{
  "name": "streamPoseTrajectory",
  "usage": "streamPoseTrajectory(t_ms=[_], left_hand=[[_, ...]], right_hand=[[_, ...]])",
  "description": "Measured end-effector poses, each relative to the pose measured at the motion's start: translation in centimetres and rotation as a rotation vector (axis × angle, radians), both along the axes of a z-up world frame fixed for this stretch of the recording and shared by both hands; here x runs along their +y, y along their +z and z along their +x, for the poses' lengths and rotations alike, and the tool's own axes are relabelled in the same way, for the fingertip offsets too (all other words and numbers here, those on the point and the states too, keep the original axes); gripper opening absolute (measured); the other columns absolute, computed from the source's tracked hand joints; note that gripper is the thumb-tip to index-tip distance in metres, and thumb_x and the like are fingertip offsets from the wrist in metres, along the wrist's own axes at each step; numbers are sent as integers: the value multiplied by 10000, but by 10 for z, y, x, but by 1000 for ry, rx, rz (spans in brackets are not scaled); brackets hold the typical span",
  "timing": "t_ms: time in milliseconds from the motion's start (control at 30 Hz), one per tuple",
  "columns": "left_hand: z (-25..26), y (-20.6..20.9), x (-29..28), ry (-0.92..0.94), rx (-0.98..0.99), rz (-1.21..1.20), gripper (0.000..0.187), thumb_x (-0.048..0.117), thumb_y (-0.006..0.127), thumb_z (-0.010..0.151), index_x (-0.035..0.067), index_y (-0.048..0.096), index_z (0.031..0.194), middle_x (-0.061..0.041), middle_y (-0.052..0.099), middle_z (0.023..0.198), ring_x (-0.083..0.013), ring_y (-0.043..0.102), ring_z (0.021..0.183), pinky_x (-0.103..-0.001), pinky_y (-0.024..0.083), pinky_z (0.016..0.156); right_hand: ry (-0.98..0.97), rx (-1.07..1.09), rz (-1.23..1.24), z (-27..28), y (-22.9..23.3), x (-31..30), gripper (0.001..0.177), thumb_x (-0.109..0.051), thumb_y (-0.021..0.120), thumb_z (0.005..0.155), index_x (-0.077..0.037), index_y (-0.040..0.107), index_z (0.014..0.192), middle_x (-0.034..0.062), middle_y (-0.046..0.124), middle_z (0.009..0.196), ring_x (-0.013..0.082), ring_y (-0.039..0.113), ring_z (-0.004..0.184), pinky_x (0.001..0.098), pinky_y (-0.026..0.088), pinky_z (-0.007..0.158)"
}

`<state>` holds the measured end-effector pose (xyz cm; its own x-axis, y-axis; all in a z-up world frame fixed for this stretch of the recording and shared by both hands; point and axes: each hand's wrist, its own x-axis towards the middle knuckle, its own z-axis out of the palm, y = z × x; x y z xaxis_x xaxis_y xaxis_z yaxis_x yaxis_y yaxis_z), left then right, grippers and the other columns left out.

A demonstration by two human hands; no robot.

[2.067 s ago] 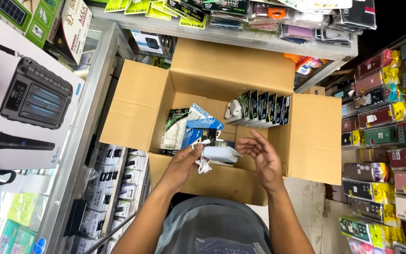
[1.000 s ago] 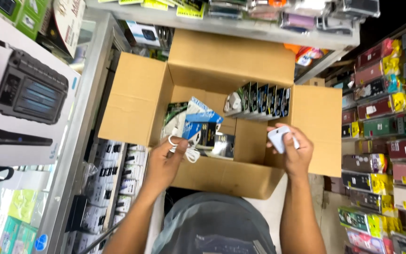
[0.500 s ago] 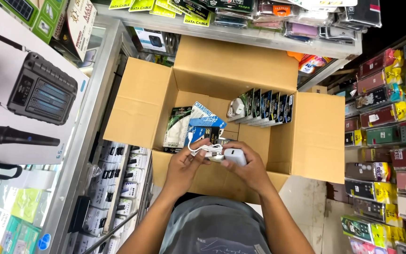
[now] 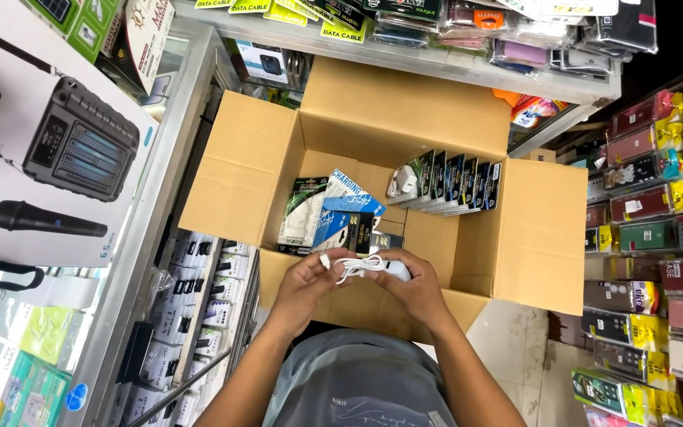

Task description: Unboxing and inspecting mobile phone chargers and cables from a cardboard box on a store counter.

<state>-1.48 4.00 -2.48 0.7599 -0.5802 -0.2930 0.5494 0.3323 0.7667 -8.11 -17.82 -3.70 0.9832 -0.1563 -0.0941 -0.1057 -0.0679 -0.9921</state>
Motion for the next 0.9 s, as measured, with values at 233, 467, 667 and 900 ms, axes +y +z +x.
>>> streamPoseTrajectory(t_ms=[233,467,667,900], left_hand=[[-4,-3,1,-80,-16,-50,376,166,610,1018,-52,643,1323,-121,714,1269,-172,689,1147,-369,580,1023],[-9,-7,-4,-82,-181,112,416,89,691,982,-43,636,1372,-105,743,1103,-127,694,975,-295,568,896],[-4,6,-5,-13,-213,154,443,119,693,960,23,621,1387,-86,743,960,-115,686,838,-279,580,781],[5,-26,6,102,-188,206,274,205,565,1039,-15,659,1170,-73,734,1042,-131,694,880,-312,575,807]], right_hand=[[-39,39,2,1,-5,0,277,-178,808,880,-43,743,1113,11,741,945,76,655,849,231,537,749],[-29,7,65,-3,-18,3,303,-177,815,881,-27,722,1127,8,725,991,73,639,886,235,531,768],[-34,78,178,-5,-32,3,304,-194,794,896,-21,715,1133,47,728,946,112,673,807,273,566,727],[86,-15,395,-3,-25,1,398,-352,597,1024,-15,628,1233,93,708,980,161,678,830,313,563,749]])
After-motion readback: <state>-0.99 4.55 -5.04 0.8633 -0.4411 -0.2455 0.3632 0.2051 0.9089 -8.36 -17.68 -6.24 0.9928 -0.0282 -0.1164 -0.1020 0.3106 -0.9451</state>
